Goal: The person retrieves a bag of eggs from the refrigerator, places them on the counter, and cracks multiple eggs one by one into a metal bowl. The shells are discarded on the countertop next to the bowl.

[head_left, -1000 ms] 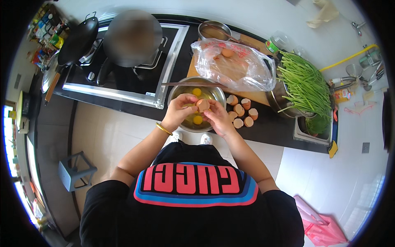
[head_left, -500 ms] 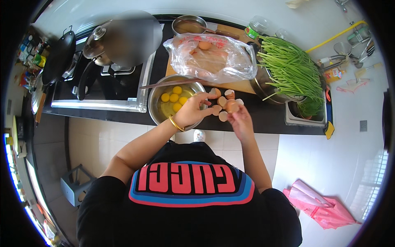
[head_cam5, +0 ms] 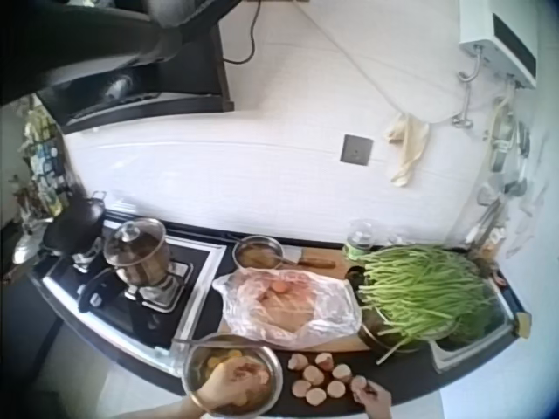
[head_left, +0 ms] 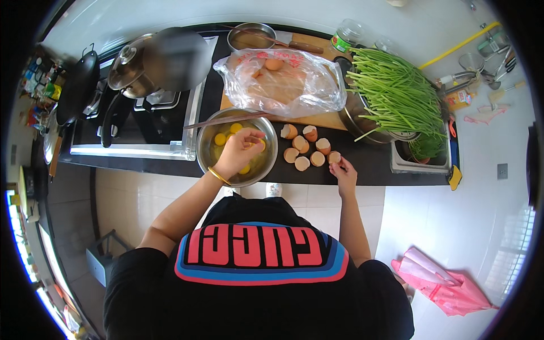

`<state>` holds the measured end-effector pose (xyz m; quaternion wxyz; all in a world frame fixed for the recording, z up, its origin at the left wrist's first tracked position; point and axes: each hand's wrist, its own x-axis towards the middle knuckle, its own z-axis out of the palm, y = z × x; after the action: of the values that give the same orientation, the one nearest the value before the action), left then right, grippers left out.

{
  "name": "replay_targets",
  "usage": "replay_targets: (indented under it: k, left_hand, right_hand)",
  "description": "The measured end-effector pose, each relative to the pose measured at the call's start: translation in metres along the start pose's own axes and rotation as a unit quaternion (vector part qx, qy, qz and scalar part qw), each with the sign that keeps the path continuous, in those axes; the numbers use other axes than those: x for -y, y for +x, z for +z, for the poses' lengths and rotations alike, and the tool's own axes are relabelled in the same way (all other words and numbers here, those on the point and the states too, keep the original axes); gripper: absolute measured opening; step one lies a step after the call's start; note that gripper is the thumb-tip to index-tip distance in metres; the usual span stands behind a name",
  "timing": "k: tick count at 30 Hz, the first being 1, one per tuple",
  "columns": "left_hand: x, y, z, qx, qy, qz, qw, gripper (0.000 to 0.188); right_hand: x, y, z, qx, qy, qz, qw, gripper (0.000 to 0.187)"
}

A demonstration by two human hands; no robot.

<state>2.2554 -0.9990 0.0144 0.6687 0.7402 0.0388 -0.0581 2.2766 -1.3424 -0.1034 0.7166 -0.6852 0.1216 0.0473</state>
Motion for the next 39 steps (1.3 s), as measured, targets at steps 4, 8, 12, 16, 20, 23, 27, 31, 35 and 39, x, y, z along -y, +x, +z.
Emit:
replay_targets:
  k: [4,8,12,16,20,23,27,31,35,39]
  left_hand:
    - [-0.013,0.016,-0.018,-0.033,0.109,0.093,0.989,0.026]
    - [-0.040,0.051,-0.036,-0.059,0.241,0.193,0.949,0.028]
    - [-0.034,0.097,-0.044,-0.024,0.413,0.220,0.883,0.028]
    - [-0.034,0.113,-0.034,0.040,0.552,0.190,0.811,0.032]
    - [-0.024,0.124,-0.040,0.070,0.588,0.195,0.782,0.031]
    - [-0.016,0.141,-0.044,0.075,0.608,0.163,0.773,0.028]
    - [-0.014,0.158,-0.042,0.084,0.651,0.144,0.741,0.025]
    - [-0.009,0.165,-0.047,0.079,0.637,0.132,0.755,0.025]
    - [-0.011,0.170,-0.046,0.060,0.631,0.130,0.763,0.026]
    - [-0.011,0.169,-0.049,0.054,0.624,0.145,0.766,0.028]
  right_hand:
    - [0.002,0.010,-0.016,-0.009,-0.091,0.016,0.996,0.046]
    - [0.054,0.001,-0.004,-0.039,-0.336,-0.181,0.923,0.028]
    - [0.130,-0.014,0.083,0.053,-0.264,-0.343,0.900,0.013]
    - [0.143,0.047,0.154,0.107,-0.234,-0.444,0.859,0.010]
    - [0.118,0.125,0.202,0.195,-0.368,-0.329,0.848,0.011]
    - [0.110,0.151,0.218,0.304,-0.453,-0.227,0.807,0.015]
    - [0.111,0.168,0.221,0.434,-0.459,-0.172,0.756,0.027]
    - [0.133,0.163,0.230,0.487,-0.524,-0.107,0.690,0.041]
    - [0.123,0.175,0.227,0.510,-0.562,-0.104,0.643,0.038]
    - [0.123,0.175,0.226,0.513,-0.585,-0.096,0.621,0.035]
